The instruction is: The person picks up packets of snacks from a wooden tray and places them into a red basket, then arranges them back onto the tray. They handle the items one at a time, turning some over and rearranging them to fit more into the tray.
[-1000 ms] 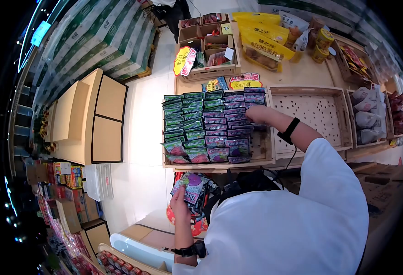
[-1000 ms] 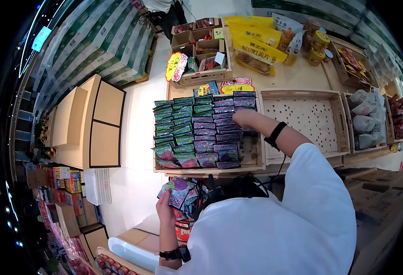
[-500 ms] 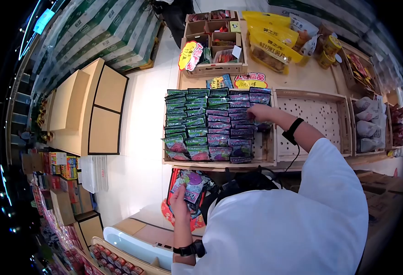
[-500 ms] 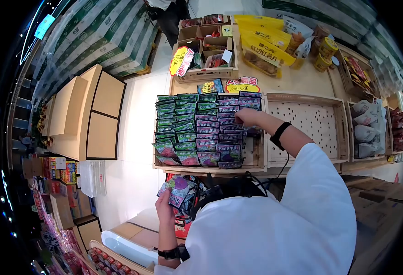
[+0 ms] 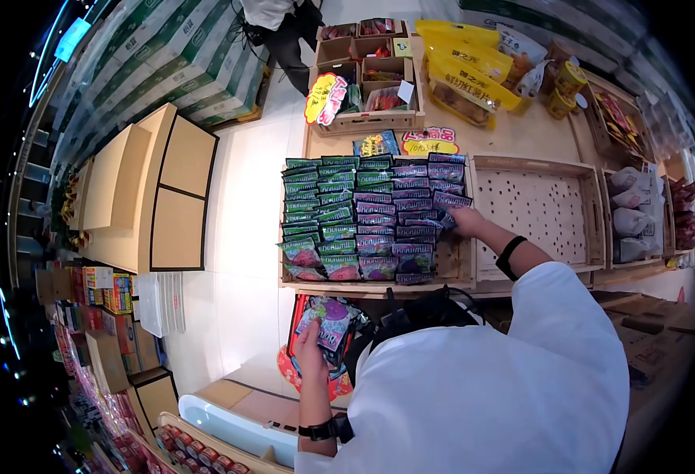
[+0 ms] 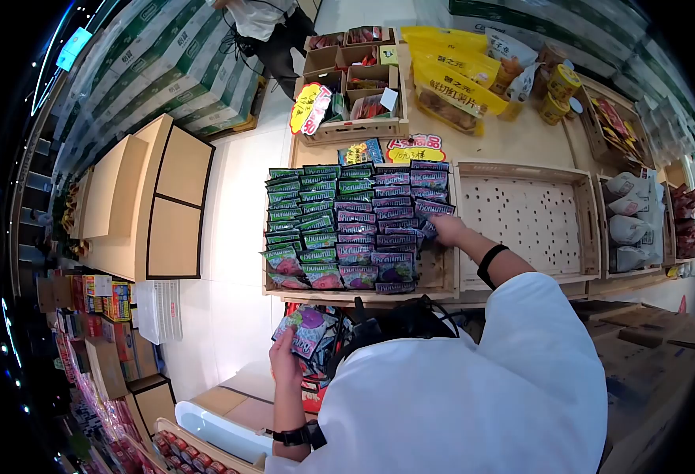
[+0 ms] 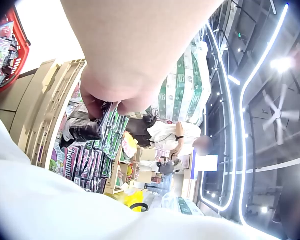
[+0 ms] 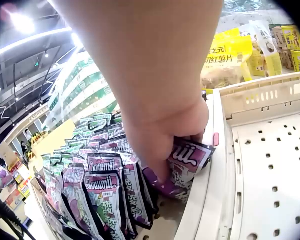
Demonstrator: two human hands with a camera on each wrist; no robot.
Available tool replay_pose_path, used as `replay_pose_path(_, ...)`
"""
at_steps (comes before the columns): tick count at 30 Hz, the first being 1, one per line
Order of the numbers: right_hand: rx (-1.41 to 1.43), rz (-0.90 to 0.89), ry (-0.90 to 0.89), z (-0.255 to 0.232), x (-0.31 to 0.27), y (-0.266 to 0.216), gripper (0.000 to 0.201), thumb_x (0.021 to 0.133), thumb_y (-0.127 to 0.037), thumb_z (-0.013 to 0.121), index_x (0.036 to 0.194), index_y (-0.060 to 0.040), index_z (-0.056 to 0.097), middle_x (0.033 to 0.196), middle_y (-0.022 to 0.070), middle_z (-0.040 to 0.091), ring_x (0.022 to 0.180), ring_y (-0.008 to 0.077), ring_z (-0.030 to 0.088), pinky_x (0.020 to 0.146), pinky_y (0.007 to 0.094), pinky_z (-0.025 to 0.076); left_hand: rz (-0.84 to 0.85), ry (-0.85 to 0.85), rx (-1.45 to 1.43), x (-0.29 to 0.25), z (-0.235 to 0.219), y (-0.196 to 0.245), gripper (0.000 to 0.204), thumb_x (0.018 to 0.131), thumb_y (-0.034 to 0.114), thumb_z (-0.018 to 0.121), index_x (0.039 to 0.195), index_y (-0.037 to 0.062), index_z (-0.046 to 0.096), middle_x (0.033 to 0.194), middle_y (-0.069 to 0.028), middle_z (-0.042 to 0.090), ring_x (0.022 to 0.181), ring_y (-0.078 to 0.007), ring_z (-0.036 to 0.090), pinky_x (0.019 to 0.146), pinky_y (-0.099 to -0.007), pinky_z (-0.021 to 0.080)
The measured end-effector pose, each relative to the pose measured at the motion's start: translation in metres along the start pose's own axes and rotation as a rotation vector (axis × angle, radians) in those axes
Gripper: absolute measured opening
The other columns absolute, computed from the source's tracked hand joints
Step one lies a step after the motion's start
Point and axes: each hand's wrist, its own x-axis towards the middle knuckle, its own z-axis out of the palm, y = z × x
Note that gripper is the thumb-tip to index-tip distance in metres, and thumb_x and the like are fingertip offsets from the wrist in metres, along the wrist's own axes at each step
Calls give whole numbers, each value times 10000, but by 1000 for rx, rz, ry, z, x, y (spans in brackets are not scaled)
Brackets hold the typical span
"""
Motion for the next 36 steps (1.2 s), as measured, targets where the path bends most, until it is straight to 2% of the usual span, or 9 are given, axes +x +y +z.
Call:
replay_pose_path(2, -45, 45, 10, -3, 5, -6, 510, 588, -217, 767, 1041, -65, 588, 1019, 160, 625, 970, 341, 590, 822, 411, 492, -12, -5, -10, 0, 1, 3, 286, 905, 130, 575, 1093, -83, 595, 1060, -129, 631, 947, -176, 603, 849, -289, 467)
replay_pose_path(4, -158, -55, -293, -22, 10, -17, 462, 612, -215, 741, 1031, -70, 611, 1027, 161, 633, 979, 334, 595, 838, 405, 488, -32, -6, -3, -3, 4, 9, 277, 906, 131, 574, 1083, -80, 599, 1048, -125, 634, 948, -175, 603, 846, -294, 469)
replay_pose_path(11, -77, 112, -343, 11, 51, 1, 420, 646, -254, 706, 1021, -78, 638, 1050, 168, 633, 1003, 329, 595, 840, 394, 490, 10, -1, 41, 4, -7, 1, 285, 902, 155, 592, 1099, -49, 611, 1033, -99, 649, 912, -140, 609, 789, -258, 477)
replay_pose_path(19, 30, 45, 192, -2, 21, -5, 420, 666, -44, 612, 1082, -102, 598, 1030, 157, 628, 981, 332, 593, 806, 415, 491, -36, -103, -15, -4, 9, 13, 306, 919, 171, 558, 1097, -75, 589, 1068, -130, 622, 952, -185, 603, 840, -306, 476)
replay_pose_path(23, 35, 7, 119, -57, -2, -46, 463, 715, -17, 584, 1171, -77, 531, 1099, 148, 599, 1051, 327, 556, 886, 396, 464, -44, -137, -19, 0, 19, 16, 296, 935, 167, 540, 1129, -50, 592, 1084, -100, 628, 1003, -148, 582, 869, -277, 451)
replay_pose_path(31, 189, -982, 296, -119, -45, -178, 617, 745, -276, 709, 1272, -66, 468, 1132, 162, 565, 1063, 318, 535, 917, 407, 427, 8, -484, 304, 11, 77, 20, 321, 921, 205, 573, 1148, -20, 606, 1088, -85, 641, 992, -121, 569, 874, -251, 425)
replay_pose_path(33, 253, -932, 136, -121, -54, -194, 593, 736, -299, 718, 1233, -63, 499, 1077, 168, 580, 1016, 329, 549, 874, 413, 436, 284, -716, 858, 2, 101, 33, 304, 925, 220, 564, 1157, 30, 619, 1058, -77, 650, 960, -115, 583, 831, -257, 446)
replay_pose_path(34, 322, -891, -30, -121, -58, -196, 571, 727, -323, 727, 1194, -60, 531, 1023, 174, 594, 969, 341, 564, 831, 419, 446, 149, -707, 1030, -15, 122, 52, 297, 895, 210, 603, 1149, 58, 629, 1065, -102, 643, 968, -139, 589, 831, -272, 448)
replay_pose_path(36, 281, -801, -116, -112, -57, -183, 521, 724, -330, 730, 1132, -54, 562, 964, 175, 601, 923, 348, 571, 790, 423, 449, 414, -787, 989, -13, 133, 40, 303, 878, 199, 620, 1142, 51, 629, 1107, -121, 618, 1006, -174, 582, 848, -283, 445)
